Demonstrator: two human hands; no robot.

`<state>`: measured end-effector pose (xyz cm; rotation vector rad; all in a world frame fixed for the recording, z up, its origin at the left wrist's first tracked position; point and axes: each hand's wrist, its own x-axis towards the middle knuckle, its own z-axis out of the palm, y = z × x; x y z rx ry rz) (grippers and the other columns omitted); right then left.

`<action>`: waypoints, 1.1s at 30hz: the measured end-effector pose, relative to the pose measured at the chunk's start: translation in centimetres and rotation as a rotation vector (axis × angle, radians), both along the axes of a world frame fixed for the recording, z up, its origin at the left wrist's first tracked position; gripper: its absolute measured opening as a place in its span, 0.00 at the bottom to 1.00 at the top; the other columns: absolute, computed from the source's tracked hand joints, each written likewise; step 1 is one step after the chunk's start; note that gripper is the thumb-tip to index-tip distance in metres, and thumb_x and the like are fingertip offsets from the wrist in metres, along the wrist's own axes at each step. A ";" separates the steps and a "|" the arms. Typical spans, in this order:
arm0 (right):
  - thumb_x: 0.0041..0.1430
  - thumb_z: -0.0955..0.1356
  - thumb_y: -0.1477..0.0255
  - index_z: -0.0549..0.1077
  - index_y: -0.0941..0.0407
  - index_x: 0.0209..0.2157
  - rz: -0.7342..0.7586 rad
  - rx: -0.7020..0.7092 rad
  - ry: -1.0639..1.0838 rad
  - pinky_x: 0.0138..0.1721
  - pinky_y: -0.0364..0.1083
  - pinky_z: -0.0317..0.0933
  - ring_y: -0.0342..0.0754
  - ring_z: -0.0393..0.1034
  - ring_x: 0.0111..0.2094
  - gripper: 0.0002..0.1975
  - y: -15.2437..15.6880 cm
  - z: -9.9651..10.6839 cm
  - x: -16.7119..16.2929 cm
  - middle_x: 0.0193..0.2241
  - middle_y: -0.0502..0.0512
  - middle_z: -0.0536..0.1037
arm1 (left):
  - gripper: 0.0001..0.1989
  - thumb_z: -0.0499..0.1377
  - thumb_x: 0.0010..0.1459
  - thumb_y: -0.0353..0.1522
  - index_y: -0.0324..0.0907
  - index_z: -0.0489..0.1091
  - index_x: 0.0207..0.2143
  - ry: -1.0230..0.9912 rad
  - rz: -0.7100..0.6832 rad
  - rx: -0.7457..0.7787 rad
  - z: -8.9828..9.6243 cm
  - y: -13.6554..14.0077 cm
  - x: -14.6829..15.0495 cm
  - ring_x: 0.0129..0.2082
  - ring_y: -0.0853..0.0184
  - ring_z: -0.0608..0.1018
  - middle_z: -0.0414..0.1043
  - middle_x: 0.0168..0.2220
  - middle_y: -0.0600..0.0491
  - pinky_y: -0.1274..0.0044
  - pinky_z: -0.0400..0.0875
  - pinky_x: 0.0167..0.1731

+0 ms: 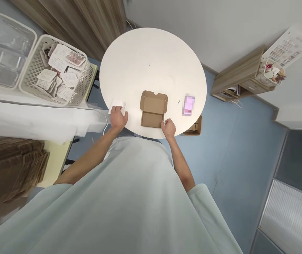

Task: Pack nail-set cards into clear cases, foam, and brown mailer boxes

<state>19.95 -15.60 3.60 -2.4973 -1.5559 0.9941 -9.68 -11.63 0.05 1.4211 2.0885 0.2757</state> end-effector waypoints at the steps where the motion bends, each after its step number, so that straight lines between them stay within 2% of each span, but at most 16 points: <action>1: 0.75 0.67 0.62 0.70 0.52 0.44 0.004 0.007 -0.001 0.45 0.50 0.66 0.57 0.80 0.47 0.09 0.0 0.1 -0.1 0.47 0.59 0.86 | 0.23 0.58 0.69 0.34 0.36 0.67 0.64 0.007 0.059 0.030 -0.3 0.4 -0.2 0.69 0.43 0.71 0.69 0.66 0.32 0.56 0.66 0.71; 5: 0.74 0.66 0.62 0.70 0.51 0.42 0.031 0.028 -0.009 0.44 0.50 0.66 0.57 0.80 0.47 0.08 0.1 0.7 -0.5 0.46 0.59 0.86 | 0.28 0.64 0.65 0.32 0.30 0.65 0.64 0.062 0.237 -0.001 -1.4 2.2 -1.3 0.70 0.37 0.68 0.66 0.66 0.27 0.50 0.62 0.73; 11: 0.74 0.66 0.63 0.70 0.51 0.41 0.067 0.066 -0.016 0.44 0.50 0.66 0.57 0.80 0.46 0.07 0.7 1.5 -0.9 0.45 0.58 0.86 | 0.29 0.66 0.63 0.31 0.27 0.65 0.63 0.102 0.177 -0.094 -2.5 2.8 -1.8 0.69 0.37 0.69 0.68 0.64 0.26 0.52 0.61 0.73; 16: 0.74 0.66 0.63 0.69 0.50 0.40 0.078 0.083 0.005 0.44 0.51 0.67 0.57 0.80 0.46 0.07 1.1 2.0 -1.3 0.45 0.58 0.85 | 0.30 0.67 0.62 0.32 0.26 0.65 0.62 0.135 0.176 -0.093 -2.1 2.5 -1.5 0.68 0.38 0.70 0.69 0.64 0.25 0.53 0.64 0.71; 22: 0.74 0.66 0.64 0.69 0.50 0.39 0.094 0.093 0.028 0.45 0.51 0.68 0.56 0.79 0.44 0.07 1.2 2.0 -1.6 0.45 0.57 0.85 | 0.37 0.73 0.58 0.31 0.28 0.61 0.64 0.082 0.259 -0.078 -0.9 3.2 -1.6 0.68 0.37 0.72 0.67 0.65 0.25 0.53 0.72 0.66; 28: 0.73 0.65 0.65 0.69 0.50 0.39 0.123 0.089 0.068 0.45 0.52 0.68 0.57 0.79 0.43 0.06 1.2 1.5 -2.2 0.44 0.58 0.85 | 0.26 0.70 0.61 0.30 0.38 0.69 0.59 -0.019 0.253 -0.119 -0.2 3.4 -2.8 0.62 0.40 0.79 0.73 0.62 0.33 0.50 0.74 0.64; 33: 0.73 0.65 0.66 0.71 0.50 0.41 0.121 0.101 0.154 0.48 0.53 0.70 0.57 0.79 0.44 0.05 1.3 1.4 -3.0 0.44 0.58 0.85 | 0.18 0.69 0.60 0.32 0.42 0.72 0.51 -0.072 0.229 -0.090 1.1 2.7 -2.2 0.58 0.45 0.81 0.81 0.53 0.40 0.56 0.75 0.63</action>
